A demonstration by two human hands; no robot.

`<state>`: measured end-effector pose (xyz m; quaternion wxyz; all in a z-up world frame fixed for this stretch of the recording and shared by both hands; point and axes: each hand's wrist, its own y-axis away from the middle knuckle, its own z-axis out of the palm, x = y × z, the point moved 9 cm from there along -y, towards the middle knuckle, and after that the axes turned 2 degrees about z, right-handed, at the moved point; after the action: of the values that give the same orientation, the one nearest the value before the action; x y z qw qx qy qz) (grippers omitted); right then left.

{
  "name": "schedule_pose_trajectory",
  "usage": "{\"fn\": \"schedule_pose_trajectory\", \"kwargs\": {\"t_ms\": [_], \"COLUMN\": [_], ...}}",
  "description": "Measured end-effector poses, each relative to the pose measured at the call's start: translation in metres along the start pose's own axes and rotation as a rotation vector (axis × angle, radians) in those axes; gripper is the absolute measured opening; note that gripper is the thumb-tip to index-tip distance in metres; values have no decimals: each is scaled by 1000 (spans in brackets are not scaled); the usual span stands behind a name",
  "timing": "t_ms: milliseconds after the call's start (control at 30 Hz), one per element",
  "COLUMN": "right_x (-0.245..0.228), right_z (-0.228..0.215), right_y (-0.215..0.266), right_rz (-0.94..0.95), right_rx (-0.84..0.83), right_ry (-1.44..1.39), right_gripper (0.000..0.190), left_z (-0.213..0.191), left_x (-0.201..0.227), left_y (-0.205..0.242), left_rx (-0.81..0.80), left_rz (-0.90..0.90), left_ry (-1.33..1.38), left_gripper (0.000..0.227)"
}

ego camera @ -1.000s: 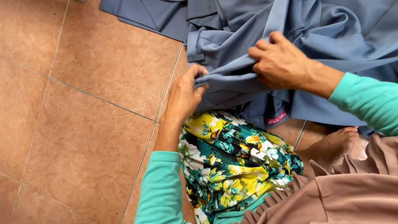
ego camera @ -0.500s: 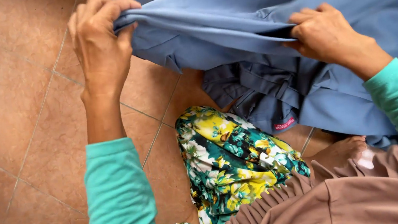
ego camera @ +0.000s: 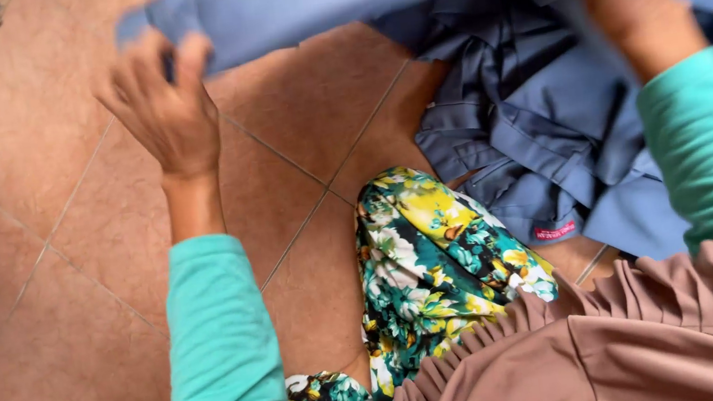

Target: The person is folding trousers and stacking them neatly on the floor.

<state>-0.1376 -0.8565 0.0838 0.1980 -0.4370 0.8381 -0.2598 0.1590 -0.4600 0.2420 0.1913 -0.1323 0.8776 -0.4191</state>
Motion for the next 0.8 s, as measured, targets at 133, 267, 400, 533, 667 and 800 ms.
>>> {"fn": "schedule_pose_trajectory", "kwargs": {"t_ms": [133, 267, 400, 533, 667, 800], "right_x": [-131, -194, -247, -333, -464, -579], "right_z": [76, 132, 180, 236, 206, 150], "right_y": [82, 128, 120, 133, 141, 172], "right_rz": [-350, -321, -284, -361, -502, -682], "right_rx": [-95, -450, -660, -733, -765, -712], "right_ry": [156, 71, -19, -87, -73, -25], "right_gripper": [8, 14, 17, 21, 24, 28], "left_z": [42, 49, 11, -32, -94, -157], "left_x": [-16, -7, -18, -69, -127, -179], "left_y": [171, 320, 378, 444, 527, 621], "left_rx": [-335, -605, -671, -766, -995, -1146], "left_rz": [143, 75, -135, -415, -724, -1060], "left_ry": [-139, -81, -192, -343, -473, -492], "left_gripper": [15, 14, 17, 23, 26, 30]}}
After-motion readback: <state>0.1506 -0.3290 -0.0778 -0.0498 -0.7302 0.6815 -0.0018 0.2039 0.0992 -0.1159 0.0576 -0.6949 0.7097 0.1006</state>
